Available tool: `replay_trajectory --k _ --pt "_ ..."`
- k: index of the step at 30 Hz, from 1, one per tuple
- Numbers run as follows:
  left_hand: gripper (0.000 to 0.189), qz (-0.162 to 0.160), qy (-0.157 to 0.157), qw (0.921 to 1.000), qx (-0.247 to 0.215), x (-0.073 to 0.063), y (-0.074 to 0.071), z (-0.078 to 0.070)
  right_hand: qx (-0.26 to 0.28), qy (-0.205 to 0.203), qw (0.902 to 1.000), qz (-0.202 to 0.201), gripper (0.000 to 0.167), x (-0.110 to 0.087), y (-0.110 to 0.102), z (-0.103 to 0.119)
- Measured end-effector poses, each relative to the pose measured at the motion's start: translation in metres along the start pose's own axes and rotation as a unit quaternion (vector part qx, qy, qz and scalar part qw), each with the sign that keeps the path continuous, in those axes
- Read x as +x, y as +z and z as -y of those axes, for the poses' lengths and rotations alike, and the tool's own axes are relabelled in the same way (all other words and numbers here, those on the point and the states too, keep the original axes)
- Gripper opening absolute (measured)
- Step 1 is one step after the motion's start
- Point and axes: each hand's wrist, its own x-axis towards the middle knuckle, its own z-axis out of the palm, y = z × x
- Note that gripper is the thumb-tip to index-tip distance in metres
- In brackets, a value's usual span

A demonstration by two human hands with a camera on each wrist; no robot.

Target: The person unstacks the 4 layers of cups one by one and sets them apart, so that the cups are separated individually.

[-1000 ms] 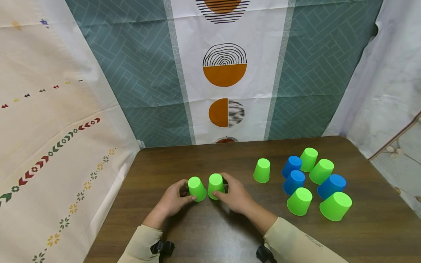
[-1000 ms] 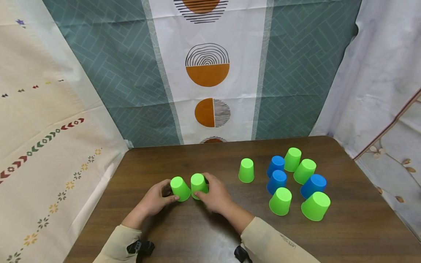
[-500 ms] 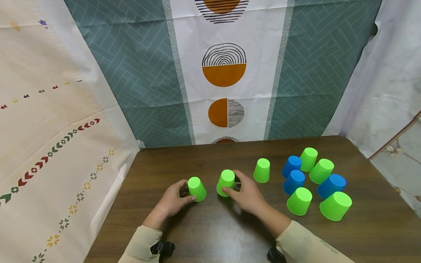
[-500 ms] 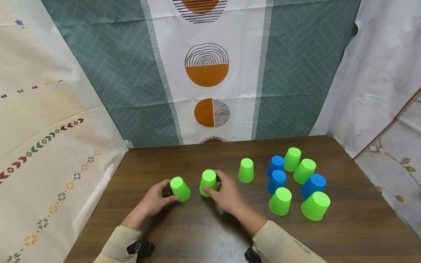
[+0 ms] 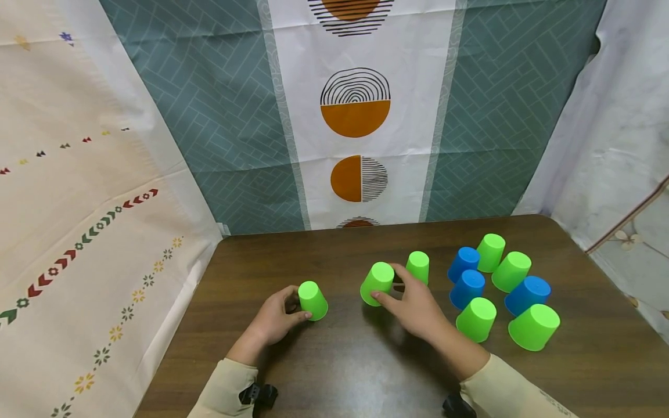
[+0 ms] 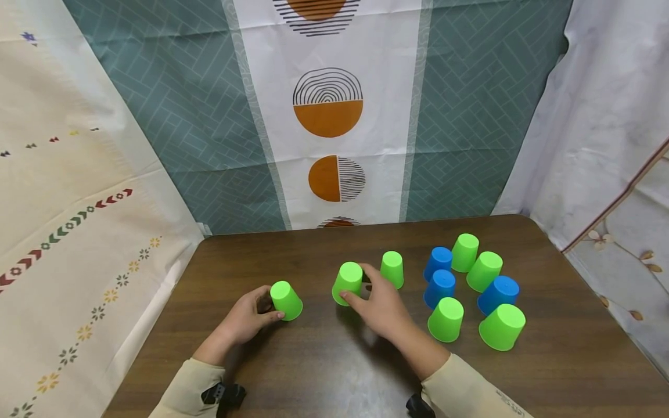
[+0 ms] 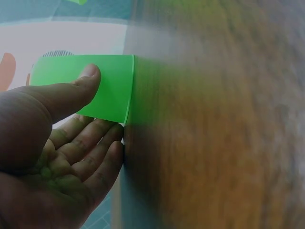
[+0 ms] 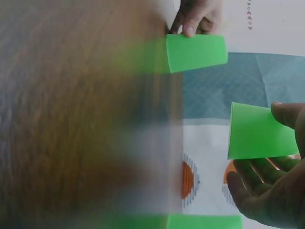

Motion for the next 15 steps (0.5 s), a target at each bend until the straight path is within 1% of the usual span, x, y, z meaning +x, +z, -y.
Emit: replay_trajectory --k 4,10,15 --pt "0.043 -0.002 -0.002 1.0 0.001 0.0 0.0 0.0 -0.017 -0.012 0.9997 -0.013 0.066 -0.003 -0.013 -0.001" --pt "0.043 -0.005 -0.007 0.9999 0.007 0.0 0.0 -0.001 -0.04 -0.016 0.9986 -0.032 0.072 -0.014 -0.028 -0.005" --pt "0.044 -0.004 -0.008 0.9999 0.008 0.0 0.0 0.0 -0.04 -0.033 0.9977 -0.043 0.066 -0.026 -0.038 -0.011"
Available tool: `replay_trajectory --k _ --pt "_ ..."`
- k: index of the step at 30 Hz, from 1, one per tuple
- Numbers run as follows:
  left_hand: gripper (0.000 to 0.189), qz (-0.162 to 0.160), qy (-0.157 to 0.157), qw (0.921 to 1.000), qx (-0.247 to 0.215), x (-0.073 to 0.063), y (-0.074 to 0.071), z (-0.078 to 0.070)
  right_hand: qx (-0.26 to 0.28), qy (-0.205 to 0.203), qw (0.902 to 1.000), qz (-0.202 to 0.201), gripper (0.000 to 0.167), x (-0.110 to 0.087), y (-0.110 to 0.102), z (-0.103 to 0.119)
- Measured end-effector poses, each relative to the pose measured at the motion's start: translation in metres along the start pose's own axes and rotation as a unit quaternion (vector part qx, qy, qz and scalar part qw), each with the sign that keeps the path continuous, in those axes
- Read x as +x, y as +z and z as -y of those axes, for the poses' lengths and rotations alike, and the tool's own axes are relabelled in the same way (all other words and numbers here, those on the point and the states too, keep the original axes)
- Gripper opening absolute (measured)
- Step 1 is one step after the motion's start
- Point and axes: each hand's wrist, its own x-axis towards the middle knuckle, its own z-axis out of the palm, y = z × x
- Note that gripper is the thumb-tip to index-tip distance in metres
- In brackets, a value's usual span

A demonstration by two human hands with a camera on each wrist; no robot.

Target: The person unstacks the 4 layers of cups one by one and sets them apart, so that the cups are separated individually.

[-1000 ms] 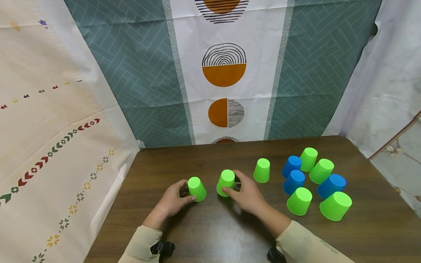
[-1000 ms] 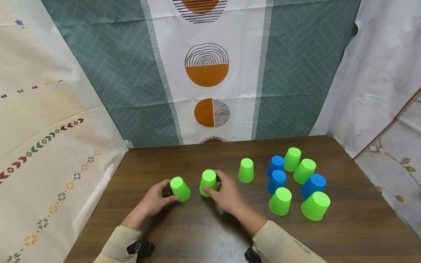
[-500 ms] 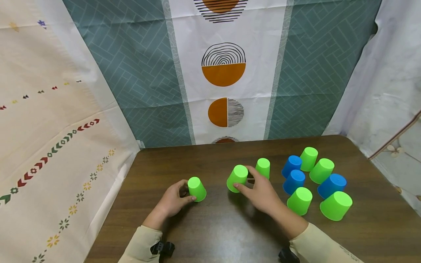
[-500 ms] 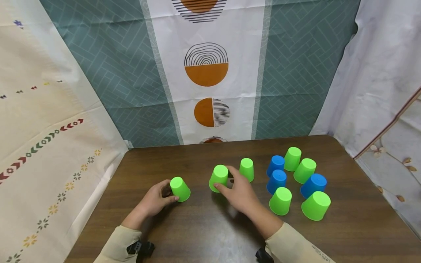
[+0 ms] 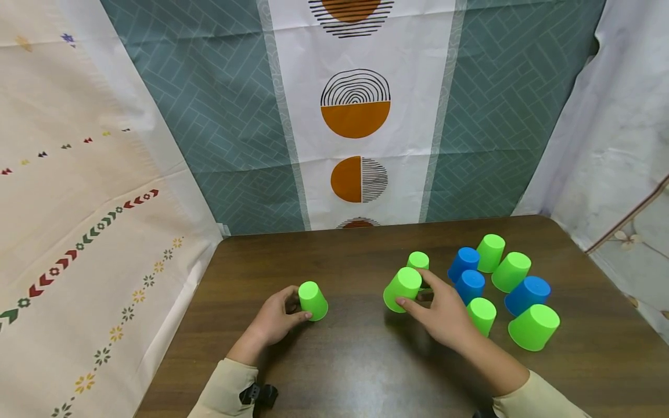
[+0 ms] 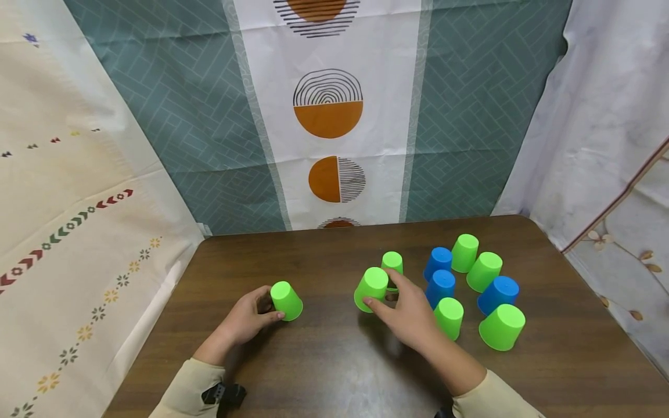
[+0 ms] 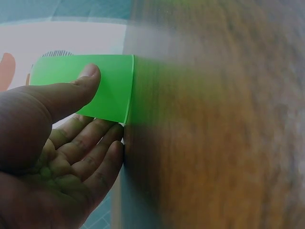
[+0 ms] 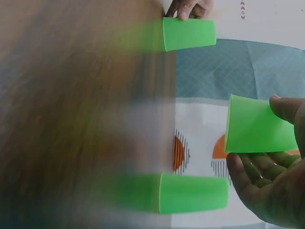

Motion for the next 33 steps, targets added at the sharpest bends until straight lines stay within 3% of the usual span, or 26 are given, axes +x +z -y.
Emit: replay_trajectory --k 8,18,33 --pt "0.043 0.002 0.004 1.0 -0.001 0.001 0.002 0.001 -0.021 0.007 0.9993 0.03 0.06 -0.02 -0.015 -0.014" --pt "0.043 0.002 0.001 1.0 0.002 0.0 0.001 0.0 -0.053 0.0 0.997 0.056 0.059 -0.036 -0.019 -0.024" --pt "0.042 0.002 -0.004 1.0 0.005 0.0 0.0 -0.002 -0.077 -0.012 0.9942 0.074 0.051 -0.046 -0.022 -0.034"
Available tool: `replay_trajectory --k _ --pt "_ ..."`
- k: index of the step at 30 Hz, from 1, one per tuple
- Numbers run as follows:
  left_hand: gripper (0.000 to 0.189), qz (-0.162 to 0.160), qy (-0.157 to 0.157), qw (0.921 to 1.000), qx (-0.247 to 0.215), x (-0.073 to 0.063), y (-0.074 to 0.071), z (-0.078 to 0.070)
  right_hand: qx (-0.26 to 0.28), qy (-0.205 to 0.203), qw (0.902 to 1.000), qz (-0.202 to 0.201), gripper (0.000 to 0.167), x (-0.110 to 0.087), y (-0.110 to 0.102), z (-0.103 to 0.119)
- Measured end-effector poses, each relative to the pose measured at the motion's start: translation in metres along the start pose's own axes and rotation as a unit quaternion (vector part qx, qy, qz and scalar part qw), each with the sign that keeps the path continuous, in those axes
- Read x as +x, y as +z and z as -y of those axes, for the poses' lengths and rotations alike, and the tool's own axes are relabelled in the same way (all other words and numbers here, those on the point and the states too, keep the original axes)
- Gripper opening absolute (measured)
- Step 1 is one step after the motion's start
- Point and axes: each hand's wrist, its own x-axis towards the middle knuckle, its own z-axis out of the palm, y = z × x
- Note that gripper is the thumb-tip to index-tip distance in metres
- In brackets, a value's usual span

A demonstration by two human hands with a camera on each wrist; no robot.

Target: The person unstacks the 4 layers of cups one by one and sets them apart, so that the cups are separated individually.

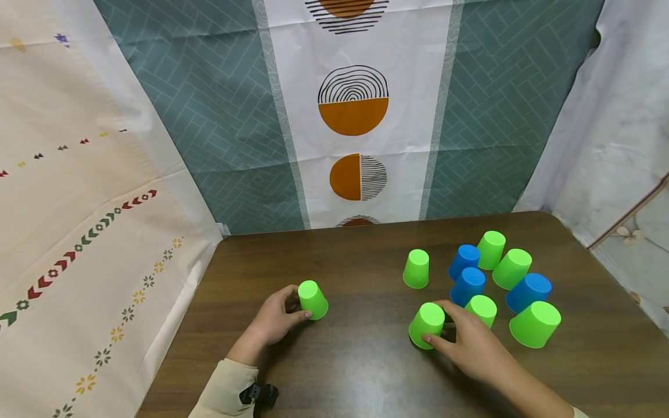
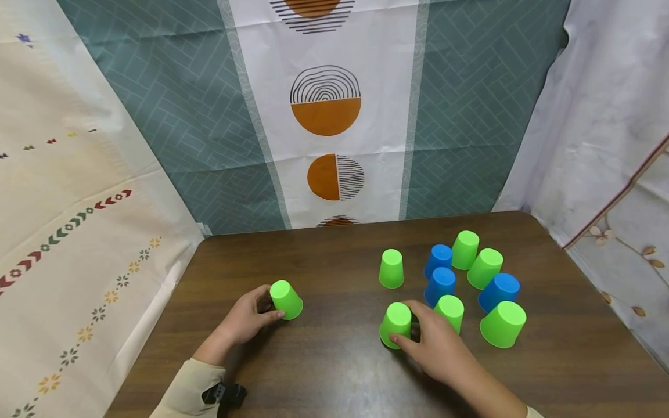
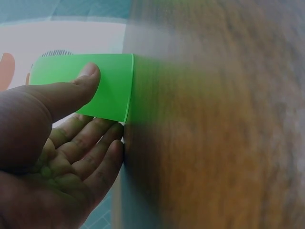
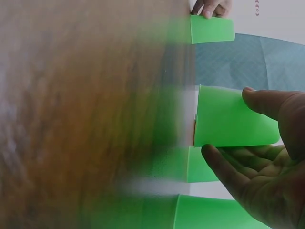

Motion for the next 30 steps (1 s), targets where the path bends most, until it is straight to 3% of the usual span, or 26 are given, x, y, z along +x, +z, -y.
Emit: replay_trajectory --k 30 --pt "0.041 0.002 -0.001 1.0 -0.003 0.001 0.001 0.0 -0.023 -0.002 0.9997 0.007 0.052 -0.0024 0.0035 -0.0049"
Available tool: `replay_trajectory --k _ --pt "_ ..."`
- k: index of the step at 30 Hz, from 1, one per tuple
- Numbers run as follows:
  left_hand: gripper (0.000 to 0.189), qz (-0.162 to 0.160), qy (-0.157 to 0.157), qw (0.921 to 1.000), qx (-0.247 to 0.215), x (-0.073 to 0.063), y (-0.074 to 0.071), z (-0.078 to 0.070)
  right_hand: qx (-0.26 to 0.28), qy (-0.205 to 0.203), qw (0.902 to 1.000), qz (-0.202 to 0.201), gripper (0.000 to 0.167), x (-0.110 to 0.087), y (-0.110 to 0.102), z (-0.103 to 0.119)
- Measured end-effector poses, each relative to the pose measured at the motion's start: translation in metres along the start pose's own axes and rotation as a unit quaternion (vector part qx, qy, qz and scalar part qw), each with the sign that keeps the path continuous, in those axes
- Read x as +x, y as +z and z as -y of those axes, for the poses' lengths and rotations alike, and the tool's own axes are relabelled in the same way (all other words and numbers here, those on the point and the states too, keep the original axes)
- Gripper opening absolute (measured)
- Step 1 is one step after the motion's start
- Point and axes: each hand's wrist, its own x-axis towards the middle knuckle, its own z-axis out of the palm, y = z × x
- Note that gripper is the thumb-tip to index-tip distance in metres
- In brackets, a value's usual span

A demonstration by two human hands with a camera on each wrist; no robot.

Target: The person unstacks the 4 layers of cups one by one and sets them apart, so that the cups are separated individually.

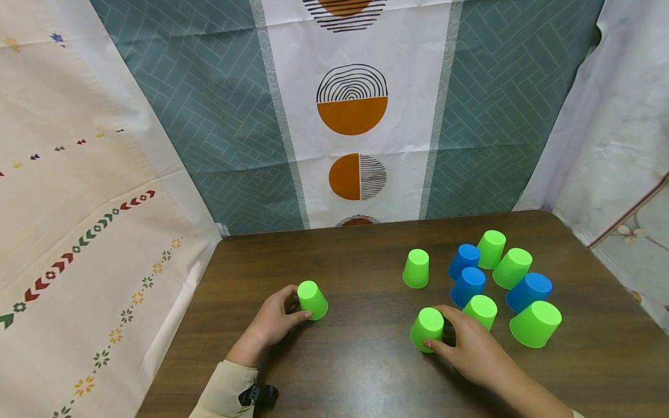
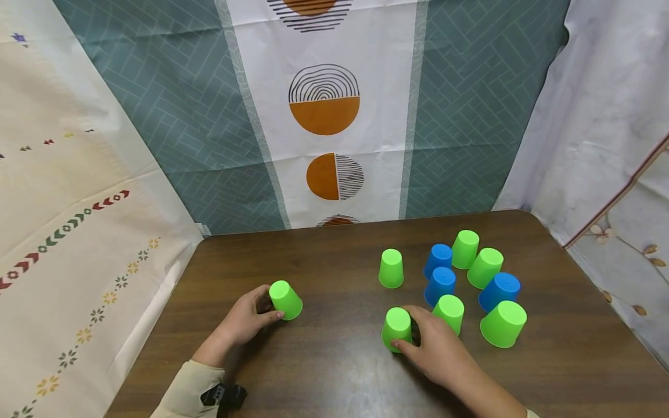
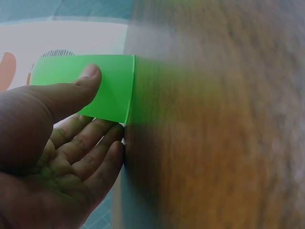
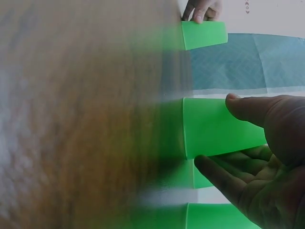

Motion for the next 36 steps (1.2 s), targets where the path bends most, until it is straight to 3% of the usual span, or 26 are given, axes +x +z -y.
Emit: replay_trajectory --k 36 --pt "0.04 -0.004 0.001 1.0 0.003 -0.0013 -0.0011 -0.0044 0.005 -0.004 1.0 -0.006 0.051 0.0004 0.0004 -0.0021"
